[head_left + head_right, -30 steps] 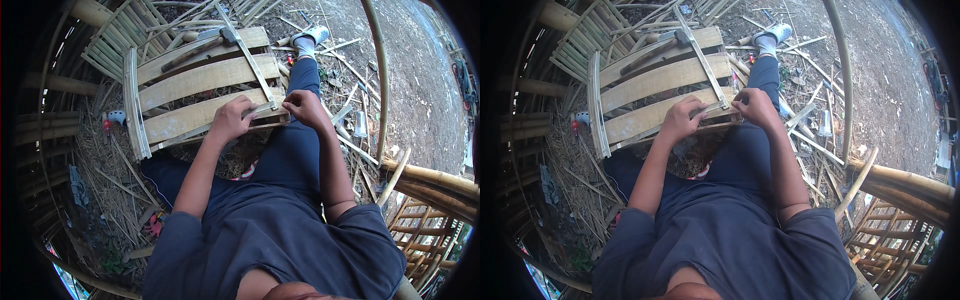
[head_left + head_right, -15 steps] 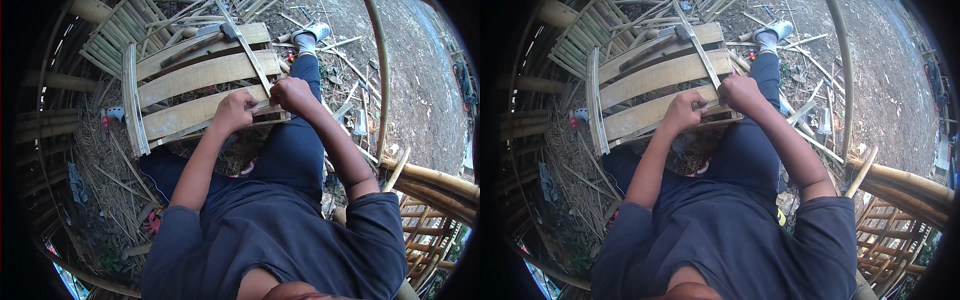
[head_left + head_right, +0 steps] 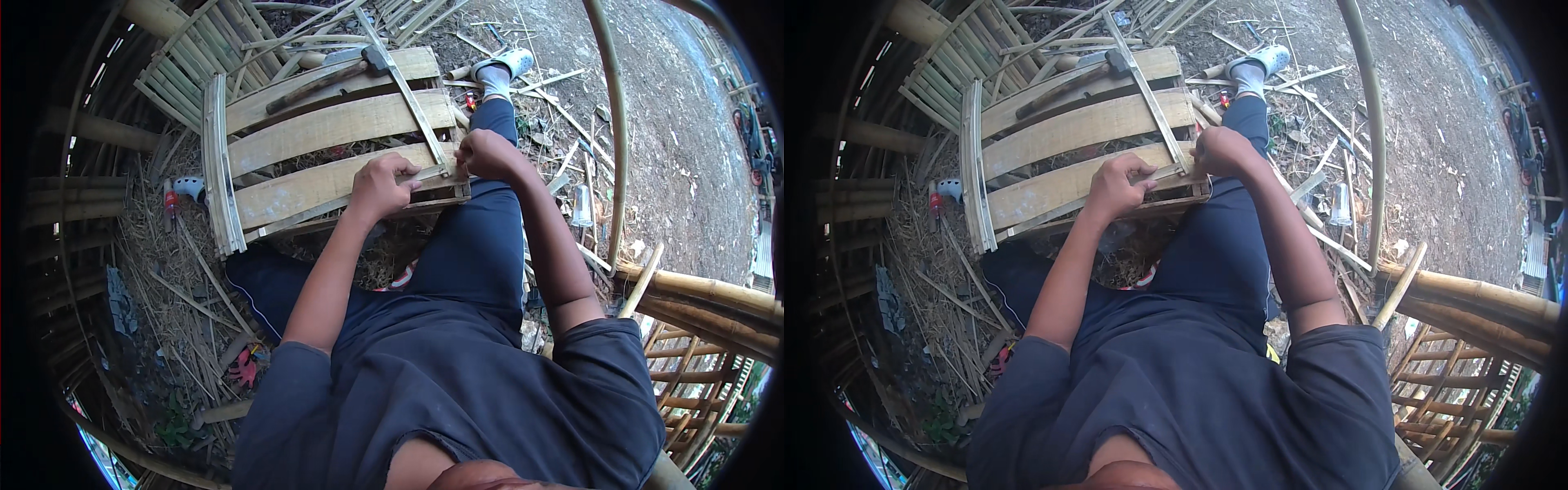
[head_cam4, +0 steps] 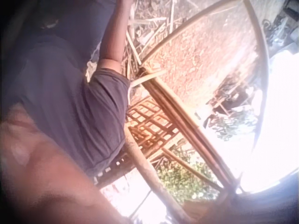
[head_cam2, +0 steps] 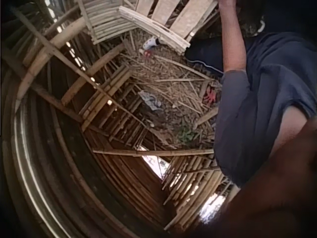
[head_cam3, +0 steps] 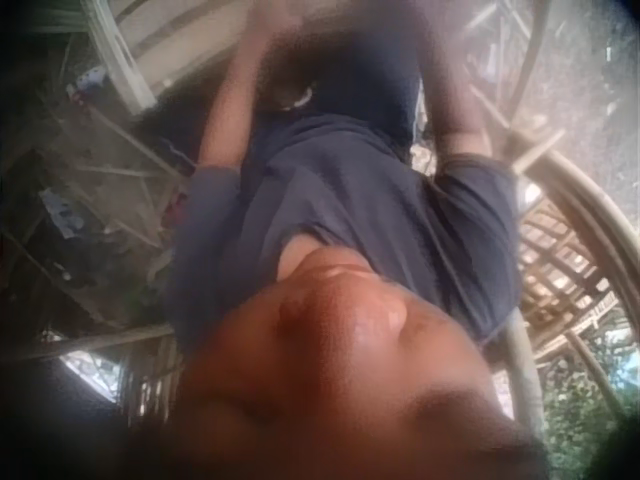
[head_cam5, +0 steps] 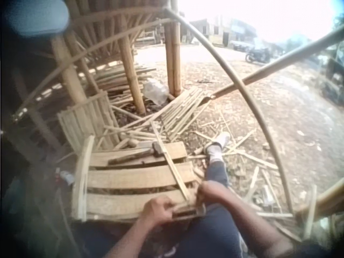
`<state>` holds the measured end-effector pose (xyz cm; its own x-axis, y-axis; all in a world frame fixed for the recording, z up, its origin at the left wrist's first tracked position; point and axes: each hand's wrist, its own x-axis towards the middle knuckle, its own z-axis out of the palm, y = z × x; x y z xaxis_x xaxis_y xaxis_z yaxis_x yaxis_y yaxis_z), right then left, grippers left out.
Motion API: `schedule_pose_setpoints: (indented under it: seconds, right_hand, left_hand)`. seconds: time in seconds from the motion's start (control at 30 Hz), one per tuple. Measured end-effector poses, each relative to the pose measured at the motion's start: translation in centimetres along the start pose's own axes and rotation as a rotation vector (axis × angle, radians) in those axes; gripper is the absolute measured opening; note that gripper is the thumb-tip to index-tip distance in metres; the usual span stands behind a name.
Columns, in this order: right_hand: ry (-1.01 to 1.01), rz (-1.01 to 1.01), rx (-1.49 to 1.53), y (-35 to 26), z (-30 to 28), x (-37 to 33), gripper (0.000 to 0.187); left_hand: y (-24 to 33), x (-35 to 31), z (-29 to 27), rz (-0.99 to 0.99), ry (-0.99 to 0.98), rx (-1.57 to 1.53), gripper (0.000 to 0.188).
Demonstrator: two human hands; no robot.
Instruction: The person constructs a bamboo item using a hammer to secure thin bamboo strips to a wooden frame, then holds a smaller woven component to check the fit.
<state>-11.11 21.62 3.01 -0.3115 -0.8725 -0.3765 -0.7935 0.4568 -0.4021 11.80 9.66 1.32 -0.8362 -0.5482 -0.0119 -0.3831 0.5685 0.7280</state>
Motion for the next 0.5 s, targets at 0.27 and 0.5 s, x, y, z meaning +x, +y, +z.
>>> schedule_pose_setpoints:
  seconds: [0.27,0.5]
  right_hand:
    - [0.005,0.014,0.421,1.8,3.1,-0.1,0.033]
    - [-0.064,-0.051,0.317,0.4,1.7,-1.0,0.034]
  left_hand:
    - [0.2,0.4,-0.3,0.036,-0.017,-0.035,0.023]
    - [0.6,-0.1,-1.0,0.031,0.015,-0.036,0.023]
